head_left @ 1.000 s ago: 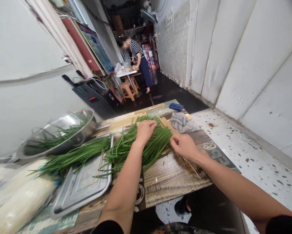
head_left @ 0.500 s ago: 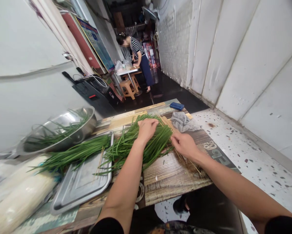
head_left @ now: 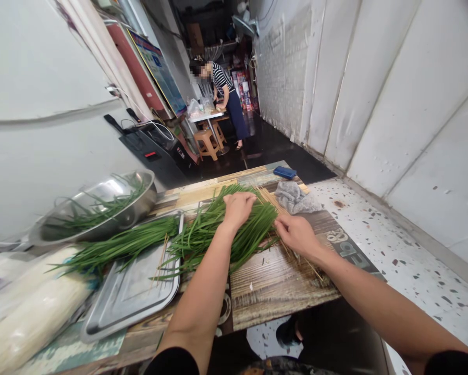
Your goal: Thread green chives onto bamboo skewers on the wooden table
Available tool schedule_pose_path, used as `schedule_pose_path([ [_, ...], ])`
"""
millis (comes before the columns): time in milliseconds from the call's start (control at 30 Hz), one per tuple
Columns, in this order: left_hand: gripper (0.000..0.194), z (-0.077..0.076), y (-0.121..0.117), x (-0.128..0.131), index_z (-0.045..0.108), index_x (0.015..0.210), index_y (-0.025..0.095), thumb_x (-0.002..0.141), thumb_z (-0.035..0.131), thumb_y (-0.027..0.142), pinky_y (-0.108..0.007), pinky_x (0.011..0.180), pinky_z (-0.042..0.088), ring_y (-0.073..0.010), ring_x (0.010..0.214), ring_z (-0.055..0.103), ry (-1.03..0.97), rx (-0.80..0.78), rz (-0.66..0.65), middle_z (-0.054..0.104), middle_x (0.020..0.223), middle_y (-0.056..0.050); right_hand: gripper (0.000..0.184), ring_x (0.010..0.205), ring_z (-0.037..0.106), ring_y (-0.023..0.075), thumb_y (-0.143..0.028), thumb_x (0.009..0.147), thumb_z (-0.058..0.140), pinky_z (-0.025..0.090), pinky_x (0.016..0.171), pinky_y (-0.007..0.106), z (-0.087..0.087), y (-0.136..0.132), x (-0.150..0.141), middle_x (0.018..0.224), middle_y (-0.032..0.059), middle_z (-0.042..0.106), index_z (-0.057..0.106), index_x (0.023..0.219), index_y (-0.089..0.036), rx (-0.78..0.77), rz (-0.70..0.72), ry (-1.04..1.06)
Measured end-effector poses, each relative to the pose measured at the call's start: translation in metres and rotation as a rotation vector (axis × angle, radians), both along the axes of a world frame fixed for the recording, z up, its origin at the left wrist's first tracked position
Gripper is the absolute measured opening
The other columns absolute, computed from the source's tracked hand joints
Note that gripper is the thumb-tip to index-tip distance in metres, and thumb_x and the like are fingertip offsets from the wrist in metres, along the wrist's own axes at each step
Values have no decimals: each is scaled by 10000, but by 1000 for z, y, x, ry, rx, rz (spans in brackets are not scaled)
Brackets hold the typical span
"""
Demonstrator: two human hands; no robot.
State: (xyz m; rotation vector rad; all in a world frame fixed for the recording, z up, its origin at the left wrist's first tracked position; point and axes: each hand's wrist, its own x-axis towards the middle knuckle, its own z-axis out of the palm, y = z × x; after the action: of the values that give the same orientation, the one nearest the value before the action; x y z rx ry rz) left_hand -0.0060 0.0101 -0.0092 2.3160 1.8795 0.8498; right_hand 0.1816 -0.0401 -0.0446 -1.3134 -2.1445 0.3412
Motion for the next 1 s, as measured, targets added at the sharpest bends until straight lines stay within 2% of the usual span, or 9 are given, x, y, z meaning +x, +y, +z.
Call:
schedule_pose_path([
  [333,199,1,-3,2,711,873,243,826,530,311,-377,970,329,-191,985,613,-85,-70,30,713,980,-7,248,591,497,115,-221,866,395,254,568,230,-1,-1,-2,655,20,614,586,716,-176,-4,-19,-6],
  [467,188,4,-5,-3,704,922,259,783,588,311,-421,970,320,-215,1001,605,-16,-77,27,708,1000,-11,246,613,515,119,-227,874,395,259,578,233,-3,0,-3,679,25,625,590,732,-176,5,-35,-16],
  [600,196,6,-8,-2,712,913,257,813,544,260,-396,981,317,-197,1019,595,46,-75,-53,702,1020,-18,250,624,531,127,-241,880,397,254,578,245,-3,1,-4,692,32,638,600,747,-178,9,-45,-44],
  [700,237,11,-11,-1,709,949,272,821,513,240,-363,980,328,-185,1020,595,140,-149,-215,698,1033,-7,245,642,550,135,-239,879,395,260,587,249,-3,1,-4,716,40,655,608,776,-176,-2,-56,-64],
  [767,277,15,-12,-3,695,1000,286,834,478,241,-347,984,329,-183,1036,589,183,-194,-263,692,1053,0,252,648,559,138,-244,882,389,264,592,249,-3,1,-4,726,43,663,611,783,-176,-5,-65,-65],
  [900,353,22,-12,-13,642,1112,279,867,393,225,-372,989,316,-194,1072,570,173,-228,-120,700,1023,-7,261,654,569,137,-253,885,385,273,598,244,-3,1,-3,732,40,666,613,781,-178,2,-64,-44],
  [1000,332,22,-12,-20,634,1115,278,825,475,247,-372,959,336,-210,1047,571,207,-307,-165,689,1041,-9,261,652,569,139,-254,883,387,280,600,241,-4,2,-3,726,41,665,615,782,-178,12,-63,-30],
])
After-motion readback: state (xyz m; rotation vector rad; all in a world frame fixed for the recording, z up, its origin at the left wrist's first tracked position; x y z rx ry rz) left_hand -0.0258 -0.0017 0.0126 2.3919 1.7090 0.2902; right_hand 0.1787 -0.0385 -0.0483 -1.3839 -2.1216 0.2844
